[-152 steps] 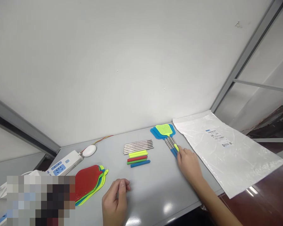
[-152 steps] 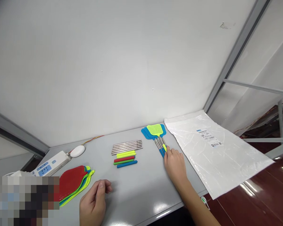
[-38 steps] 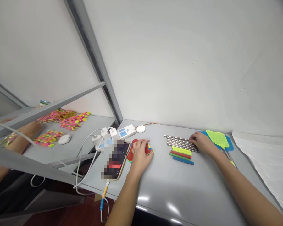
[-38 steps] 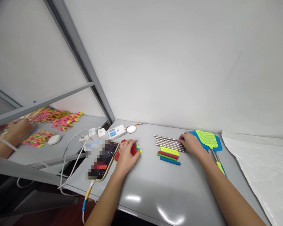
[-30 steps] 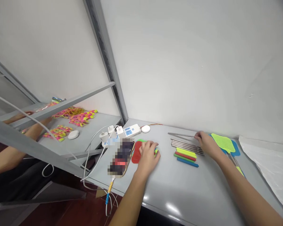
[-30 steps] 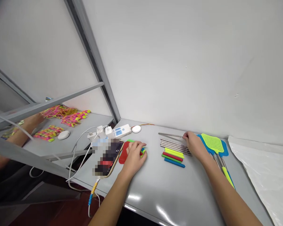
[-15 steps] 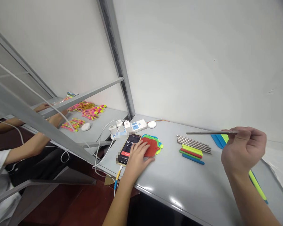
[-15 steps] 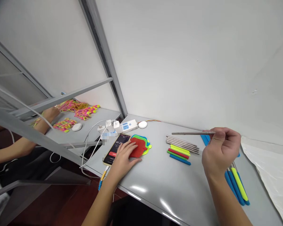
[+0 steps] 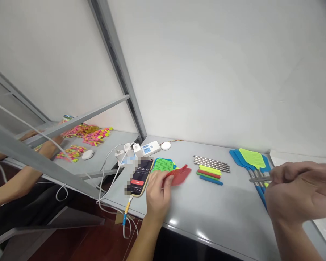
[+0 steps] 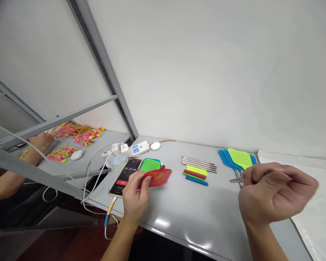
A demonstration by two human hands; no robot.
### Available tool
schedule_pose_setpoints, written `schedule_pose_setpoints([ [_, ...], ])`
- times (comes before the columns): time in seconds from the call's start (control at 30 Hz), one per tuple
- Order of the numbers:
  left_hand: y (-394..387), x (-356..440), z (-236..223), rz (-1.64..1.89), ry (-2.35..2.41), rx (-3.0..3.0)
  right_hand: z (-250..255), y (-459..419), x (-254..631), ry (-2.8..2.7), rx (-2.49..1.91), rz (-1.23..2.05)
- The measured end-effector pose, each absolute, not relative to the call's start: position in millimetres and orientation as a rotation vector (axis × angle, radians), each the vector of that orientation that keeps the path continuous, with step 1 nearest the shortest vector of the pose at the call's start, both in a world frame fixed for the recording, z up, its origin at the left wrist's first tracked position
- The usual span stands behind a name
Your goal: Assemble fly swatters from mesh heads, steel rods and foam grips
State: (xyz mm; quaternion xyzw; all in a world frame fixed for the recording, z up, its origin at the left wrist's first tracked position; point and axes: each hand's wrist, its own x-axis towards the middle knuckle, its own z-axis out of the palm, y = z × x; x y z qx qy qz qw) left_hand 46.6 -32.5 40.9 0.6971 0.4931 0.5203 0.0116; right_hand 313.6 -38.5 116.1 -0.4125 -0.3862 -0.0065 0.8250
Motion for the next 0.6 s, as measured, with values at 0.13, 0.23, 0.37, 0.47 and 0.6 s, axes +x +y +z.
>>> schedule_pose_setpoints([
  [0.13, -26.7, 79.8, 41.2, 1.082, 1.336, 2.125, 109.3, -50.0, 312.1, -0.869, -0.957, -0.105],
  [0.23, -19.7, 101.0, 27.9, 0.755, 1.159, 2.183, 96.0, -57.5, 314.9, -0.963, -1.040, -0.001],
  [0.37, -9.4, 121.0, 11.0, 0.645, 1.081, 2.378, 79.5, -63.8, 324.8, -1.224, -1.280, 0.052],
  [0.47, 3.8, 132.1, 13.0, 0.685, 1.084, 2.503, 76.9, -59.7, 330.6, -1.526, -1.447, 0.112],
  [0.6, 32.3, 141.5, 26.8, 0.738, 1.094, 2.589, 81.2, -38.3, 334.6, -1.918, -1.694, 0.330],
])
